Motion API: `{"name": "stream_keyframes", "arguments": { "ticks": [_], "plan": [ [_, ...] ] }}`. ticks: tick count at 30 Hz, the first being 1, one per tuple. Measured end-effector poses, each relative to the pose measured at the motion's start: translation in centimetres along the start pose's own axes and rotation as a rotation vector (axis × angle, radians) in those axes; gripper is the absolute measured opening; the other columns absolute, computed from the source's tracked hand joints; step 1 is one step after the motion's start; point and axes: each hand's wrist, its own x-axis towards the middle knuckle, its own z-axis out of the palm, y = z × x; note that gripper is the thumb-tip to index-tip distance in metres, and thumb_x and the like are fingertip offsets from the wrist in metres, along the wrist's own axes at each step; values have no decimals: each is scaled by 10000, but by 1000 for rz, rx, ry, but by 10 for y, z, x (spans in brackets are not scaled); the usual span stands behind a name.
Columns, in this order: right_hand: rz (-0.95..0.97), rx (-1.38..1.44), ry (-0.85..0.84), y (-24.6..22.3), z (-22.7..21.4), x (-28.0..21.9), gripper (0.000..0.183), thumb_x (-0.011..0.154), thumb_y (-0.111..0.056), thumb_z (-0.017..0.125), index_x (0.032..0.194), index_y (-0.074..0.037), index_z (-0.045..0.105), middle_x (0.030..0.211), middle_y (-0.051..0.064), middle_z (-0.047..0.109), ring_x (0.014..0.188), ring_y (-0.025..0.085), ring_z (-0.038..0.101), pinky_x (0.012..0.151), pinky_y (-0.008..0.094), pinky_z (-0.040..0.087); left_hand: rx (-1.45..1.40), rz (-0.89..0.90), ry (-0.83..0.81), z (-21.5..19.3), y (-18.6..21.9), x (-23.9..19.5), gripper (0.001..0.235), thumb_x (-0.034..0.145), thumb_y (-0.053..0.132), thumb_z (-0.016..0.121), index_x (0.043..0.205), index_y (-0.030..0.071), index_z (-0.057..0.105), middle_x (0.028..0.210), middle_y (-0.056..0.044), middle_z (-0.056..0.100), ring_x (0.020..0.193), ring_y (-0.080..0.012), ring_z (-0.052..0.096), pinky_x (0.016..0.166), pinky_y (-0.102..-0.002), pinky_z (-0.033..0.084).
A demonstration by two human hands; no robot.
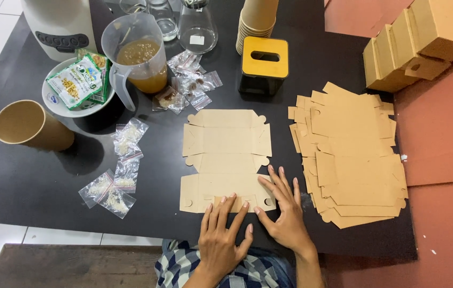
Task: The person folds flat cardboard pieces into box shapes by hand on a table. They repeatedly fold the flaps and tabs of the cardboard cutouts, pressing them flat to create creases, and then stack the folded pieces.
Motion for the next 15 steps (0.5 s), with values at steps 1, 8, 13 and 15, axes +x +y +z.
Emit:
{"name": "stream_keyframes", "arguments": {
  "ticks": [1,8,13,15],
  "plan": [
    [2,1,-2,-1,3,-1,613,863,-223,692,1450,-183,518,1633,55,351,1558,262,194,1235,538,1,0,-2,-2,-1,1,-2,455,931,370,616,1366,237,627,1460,-93,556,1291,-292,576,1085,-480,439],
    [124,-73,219,-7,19,8,335,903,-281,662,1225,-191,689,1493,-3,543,1478,220,380,1232,521,139,-10,-3,-14,-1,0,0,450,928,359,634,1356,222,633,1473,-118,533,1314,-301,553,1089,-482,422],
    [66,-59,158,-1,12,3,400,908,-260,661,1302,-193,643,1545,11,485,1510,239,329,1233,545,104,-22,-8,-27,0,0,-2,462,924,359,636,1366,224,624,1480,-122,528,1328,-300,542,1096,-484,411],
    [24,-30,54,1,7,2,475,885,-250,683,1351,-194,612,1605,43,403,1545,255,240,1230,547,33,-13,2,-10,0,-1,-2,480,920,363,639,1380,225,617,1476,-120,533,1317,-300,553,1088,-481,425]
  ]
}}
